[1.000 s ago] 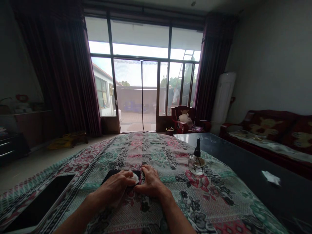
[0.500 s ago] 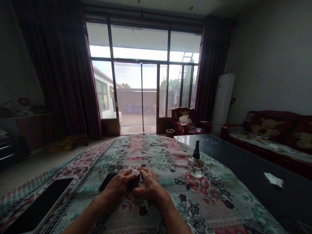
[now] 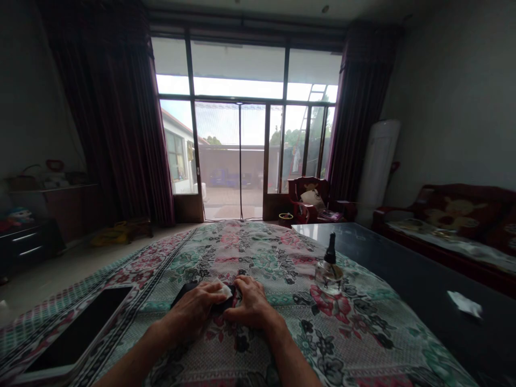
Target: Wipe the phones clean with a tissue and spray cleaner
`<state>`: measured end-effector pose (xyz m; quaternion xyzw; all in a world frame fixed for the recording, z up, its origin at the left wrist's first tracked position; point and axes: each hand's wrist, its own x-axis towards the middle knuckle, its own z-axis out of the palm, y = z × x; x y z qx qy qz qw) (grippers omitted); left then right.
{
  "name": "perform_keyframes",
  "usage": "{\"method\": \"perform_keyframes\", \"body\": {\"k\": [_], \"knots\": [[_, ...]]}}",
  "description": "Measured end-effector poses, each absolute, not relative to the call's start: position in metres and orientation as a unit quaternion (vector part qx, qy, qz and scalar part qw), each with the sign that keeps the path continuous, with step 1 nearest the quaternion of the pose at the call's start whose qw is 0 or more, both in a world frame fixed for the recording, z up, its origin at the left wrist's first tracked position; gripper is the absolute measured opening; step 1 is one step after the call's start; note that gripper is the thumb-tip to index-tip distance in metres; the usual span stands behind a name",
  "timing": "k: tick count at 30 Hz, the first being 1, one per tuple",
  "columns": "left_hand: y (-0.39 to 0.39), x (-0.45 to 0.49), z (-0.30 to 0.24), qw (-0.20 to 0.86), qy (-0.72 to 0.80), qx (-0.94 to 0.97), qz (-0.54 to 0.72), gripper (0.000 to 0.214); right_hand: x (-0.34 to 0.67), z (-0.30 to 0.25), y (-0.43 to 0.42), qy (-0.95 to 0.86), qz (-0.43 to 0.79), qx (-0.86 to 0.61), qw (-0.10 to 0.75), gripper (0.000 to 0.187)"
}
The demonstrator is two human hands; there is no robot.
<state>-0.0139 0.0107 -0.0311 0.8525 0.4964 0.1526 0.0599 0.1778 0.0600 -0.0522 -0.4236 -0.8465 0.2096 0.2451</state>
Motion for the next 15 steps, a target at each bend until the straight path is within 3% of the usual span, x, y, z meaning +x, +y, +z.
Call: {"method": "perform_keyframes", "body": {"k": [8,15], "knots": [[0.016,-0.022,-0.031,0.069,0.520,0.837,0.156,0.028,0.176,-0.053,0.059,-0.853,0.189,-0.427,0.233,0.085],[0.023,-0.047,-0.036,0.055,0.587,0.785,0.190,0.037,0.172,-0.058,0.058,-0.857,0.155,-0.427,0.243,0.075]]}}
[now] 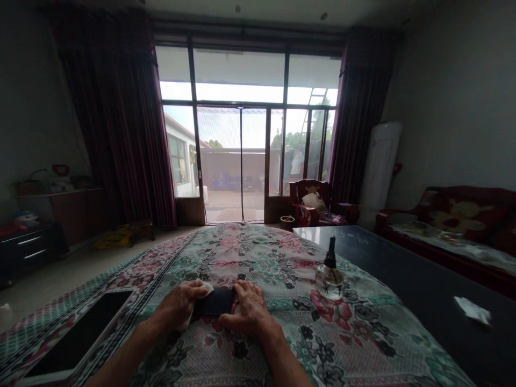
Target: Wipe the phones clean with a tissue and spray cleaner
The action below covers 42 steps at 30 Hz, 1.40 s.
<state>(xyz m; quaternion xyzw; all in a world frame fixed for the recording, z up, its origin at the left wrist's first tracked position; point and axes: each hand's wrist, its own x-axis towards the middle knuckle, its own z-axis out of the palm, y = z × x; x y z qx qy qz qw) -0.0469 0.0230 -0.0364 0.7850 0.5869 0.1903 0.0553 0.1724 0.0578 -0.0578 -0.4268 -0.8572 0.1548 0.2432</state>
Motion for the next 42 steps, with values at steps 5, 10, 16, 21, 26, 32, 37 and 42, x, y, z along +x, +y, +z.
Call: {"method": "perform_keyframes", "body": {"k": [5,10,16,21,26,32,37,42], "knots": [[0.022,-0.040,-0.040,0.026,0.644,0.745,0.173,0.037,0.173,-0.057,0.058,-0.855,0.159,-0.428,0.245,0.077],[0.018,-0.024,-0.037,0.016,0.622,0.768,0.152,0.033,0.174,-0.056,0.058,-0.859,0.168,-0.423,0.234,0.074],[0.013,-0.009,-0.039,0.016,0.555,0.816,0.163,0.031,0.174,-0.057,0.058,-0.858,0.168,-0.424,0.237,0.072],[0.015,-0.009,-0.039,0.027,0.543,0.823,0.166,0.030,0.174,-0.059,0.060,-0.859,0.160,-0.427,0.231,0.071],[0.018,-0.025,-0.035,0.019,0.616,0.772,0.156,0.029,0.174,-0.060,0.062,-0.862,0.154,-0.424,0.230,0.072],[0.018,-0.045,-0.033,0.022,0.678,0.720,0.146,0.036,0.174,-0.054,0.058,-0.862,0.159,-0.427,0.223,0.072],[0.017,-0.044,-0.035,-0.006,0.693,0.707,0.139,0.034,0.174,-0.053,0.057,-0.861,0.159,-0.424,0.234,0.069],[0.015,-0.023,-0.034,-0.006,0.669,0.732,0.128,0.031,0.173,-0.058,0.059,-0.856,0.164,-0.424,0.246,0.070]]}}
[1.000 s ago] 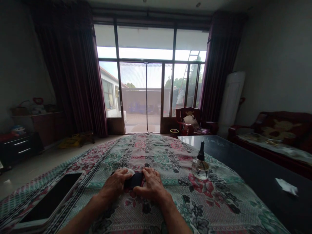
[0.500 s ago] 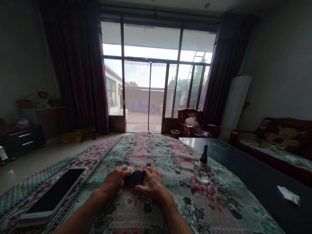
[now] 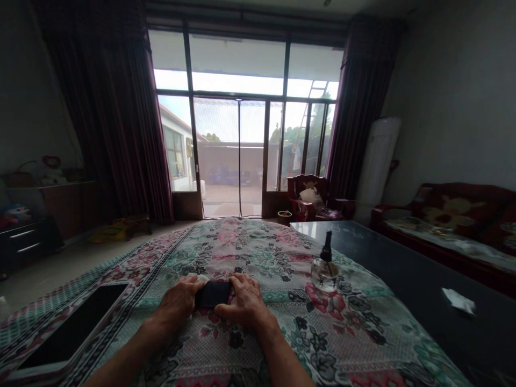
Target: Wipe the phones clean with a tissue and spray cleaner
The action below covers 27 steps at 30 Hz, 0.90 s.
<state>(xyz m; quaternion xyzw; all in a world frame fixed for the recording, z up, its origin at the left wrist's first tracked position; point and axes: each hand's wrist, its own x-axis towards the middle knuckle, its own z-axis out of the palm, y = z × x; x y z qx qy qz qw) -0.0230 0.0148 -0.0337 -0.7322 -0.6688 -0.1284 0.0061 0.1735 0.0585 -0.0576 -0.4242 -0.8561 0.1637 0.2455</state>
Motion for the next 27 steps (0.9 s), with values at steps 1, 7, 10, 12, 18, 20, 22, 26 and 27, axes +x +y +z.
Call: {"method": "perform_keyframes", "body": {"k": [1,7,10,12,18,20,22,26,27], "knots": [[0.014,-0.018,-0.034,0.004,-0.657,-0.743,-0.127,0.030,0.173,-0.058,0.059,-0.855,0.163,-0.425,0.247,0.069],[0.008,0.010,-0.034,-0.031,-0.577,-0.805,-0.135,0.035,0.172,-0.060,0.059,-0.850,0.162,-0.433,0.252,0.066],[0.007,0.014,-0.033,-0.048,-0.546,-0.823,-0.149,0.033,0.172,-0.060,0.060,-0.850,0.158,-0.433,0.256,0.064],[0.009,0.010,-0.032,-0.057,-0.550,-0.819,-0.150,0.032,0.172,-0.060,0.060,-0.851,0.157,-0.431,0.255,0.064],[0.019,-0.019,-0.035,-0.034,-0.617,-0.771,-0.153,0.033,0.173,-0.053,0.056,-0.856,0.167,-0.428,0.238,0.071],[0.021,-0.030,-0.036,-0.021,-0.642,-0.751,-0.153,0.035,0.173,-0.052,0.055,-0.855,0.166,-0.431,0.237,0.071],[0.021,-0.038,-0.036,-0.011,-0.661,-0.734,-0.155,0.036,0.173,-0.052,0.055,-0.854,0.164,-0.432,0.239,0.070],[0.020,-0.049,-0.035,-0.018,-0.693,-0.705,-0.151,0.035,0.172,-0.053,0.056,-0.854,0.161,-0.429,0.246,0.068],[0.020,-0.050,-0.034,-0.020,-0.700,-0.699,-0.147,0.035,0.172,-0.053,0.057,-0.854,0.161,-0.428,0.247,0.069]]}}
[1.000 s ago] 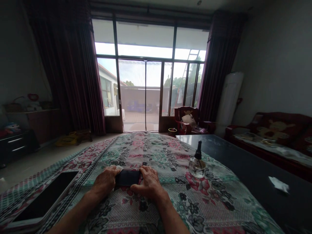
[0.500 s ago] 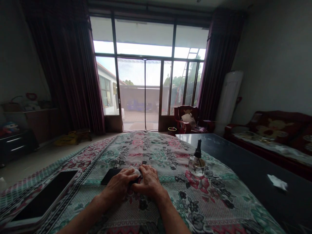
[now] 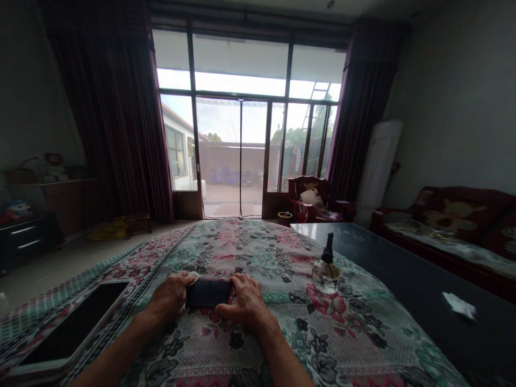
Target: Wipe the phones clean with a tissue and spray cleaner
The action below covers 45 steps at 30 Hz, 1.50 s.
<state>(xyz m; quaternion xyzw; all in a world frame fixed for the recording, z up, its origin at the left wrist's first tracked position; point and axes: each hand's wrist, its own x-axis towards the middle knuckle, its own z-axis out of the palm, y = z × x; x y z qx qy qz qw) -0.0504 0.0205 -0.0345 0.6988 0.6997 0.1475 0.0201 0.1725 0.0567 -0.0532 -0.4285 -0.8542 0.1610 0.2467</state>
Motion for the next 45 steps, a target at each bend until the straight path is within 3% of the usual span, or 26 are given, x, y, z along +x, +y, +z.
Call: {"method": "perform_keyframes", "body": {"k": [9,19,34,45], "knots": [[0.008,-0.005,-0.030,0.001,0.680,0.727,0.094,0.033,0.172,-0.056,0.059,-0.851,0.163,-0.435,0.244,0.071],[0.009,0.010,-0.039,0.041,0.549,0.821,0.152,0.032,0.171,-0.064,0.062,-0.849,0.153,-0.429,0.268,0.064],[0.021,-0.044,-0.042,-0.023,0.690,0.709,0.143,0.036,0.176,-0.043,0.053,-0.856,0.187,-0.423,0.233,0.068],[0.007,0.002,-0.027,-0.024,0.689,0.721,0.072,0.035,0.174,-0.053,0.059,-0.851,0.179,-0.425,0.250,0.068]]}}
